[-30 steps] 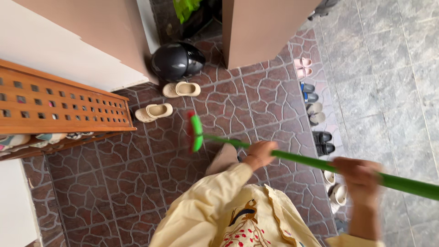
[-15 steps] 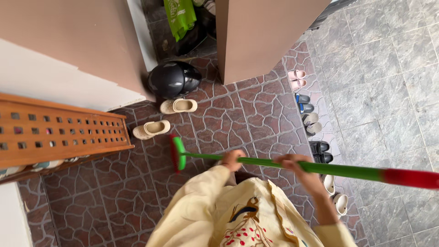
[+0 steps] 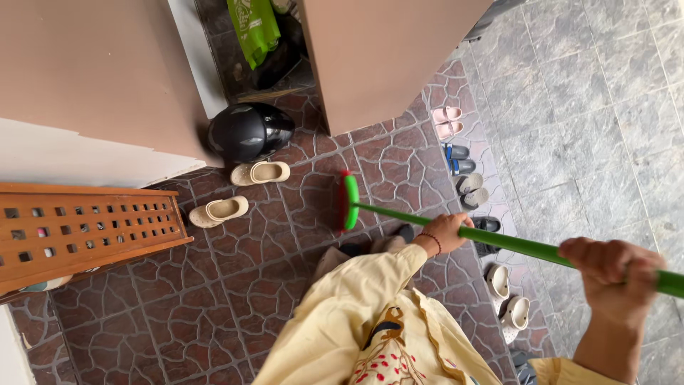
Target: The person sweeps the tiled floor using a broom, gathering debris near a shoe rack and under objects.
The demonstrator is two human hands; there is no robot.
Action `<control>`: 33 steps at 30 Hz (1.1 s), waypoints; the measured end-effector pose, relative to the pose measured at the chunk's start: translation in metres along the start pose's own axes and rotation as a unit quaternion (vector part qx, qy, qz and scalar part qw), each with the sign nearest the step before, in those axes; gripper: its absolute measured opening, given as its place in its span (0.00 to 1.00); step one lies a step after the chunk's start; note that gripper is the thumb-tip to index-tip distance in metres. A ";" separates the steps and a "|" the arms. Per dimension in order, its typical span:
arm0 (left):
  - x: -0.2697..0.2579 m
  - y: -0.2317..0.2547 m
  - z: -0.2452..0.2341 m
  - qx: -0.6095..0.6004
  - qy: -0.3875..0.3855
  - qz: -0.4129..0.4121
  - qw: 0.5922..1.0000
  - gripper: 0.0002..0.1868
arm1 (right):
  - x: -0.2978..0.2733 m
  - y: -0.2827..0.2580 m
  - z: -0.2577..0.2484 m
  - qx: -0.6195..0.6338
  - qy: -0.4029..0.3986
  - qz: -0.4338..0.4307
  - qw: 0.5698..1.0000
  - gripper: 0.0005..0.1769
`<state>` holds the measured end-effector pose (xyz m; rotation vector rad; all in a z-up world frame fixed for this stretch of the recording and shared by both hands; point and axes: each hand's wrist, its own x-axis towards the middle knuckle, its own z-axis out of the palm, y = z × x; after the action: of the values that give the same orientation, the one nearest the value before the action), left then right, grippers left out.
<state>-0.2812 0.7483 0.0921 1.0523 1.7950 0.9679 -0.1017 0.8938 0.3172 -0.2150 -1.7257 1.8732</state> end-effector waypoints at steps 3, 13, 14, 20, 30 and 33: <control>-0.002 0.011 -0.010 -0.016 -0.031 -0.038 0.999 0.10 | 0.011 0.020 -0.042 0.060 0.036 0.037 0.997 0.35; -0.077 -0.165 -0.046 0.034 0.071 -0.191 0.978 0.09 | 0.019 0.163 0.057 0.059 -0.064 0.240 0.967 0.26; -0.084 -0.176 -0.048 0.069 0.066 -0.198 0.976 0.08 | 0.017 0.165 0.061 0.018 -0.087 0.279 0.956 0.23; -0.026 -0.153 -0.012 0.054 0.098 -0.153 0.982 0.07 | 0.010 0.178 -0.003 0.006 -0.091 0.213 0.973 0.13; 0.186 0.026 0.094 0.030 0.024 -0.069 0.997 0.06 | 0.074 0.013 -0.151 -0.051 0.002 0.057 0.997 0.26; 0.199 0.051 0.096 0.051 0.058 -0.003 0.997 0.05 | 0.072 -0.004 -0.162 -0.092 0.018 0.048 0.994 0.30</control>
<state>-0.2419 0.9674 0.0503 1.0728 1.9593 0.9586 -0.0809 1.0698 0.3151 -0.4078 -1.8943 1.7634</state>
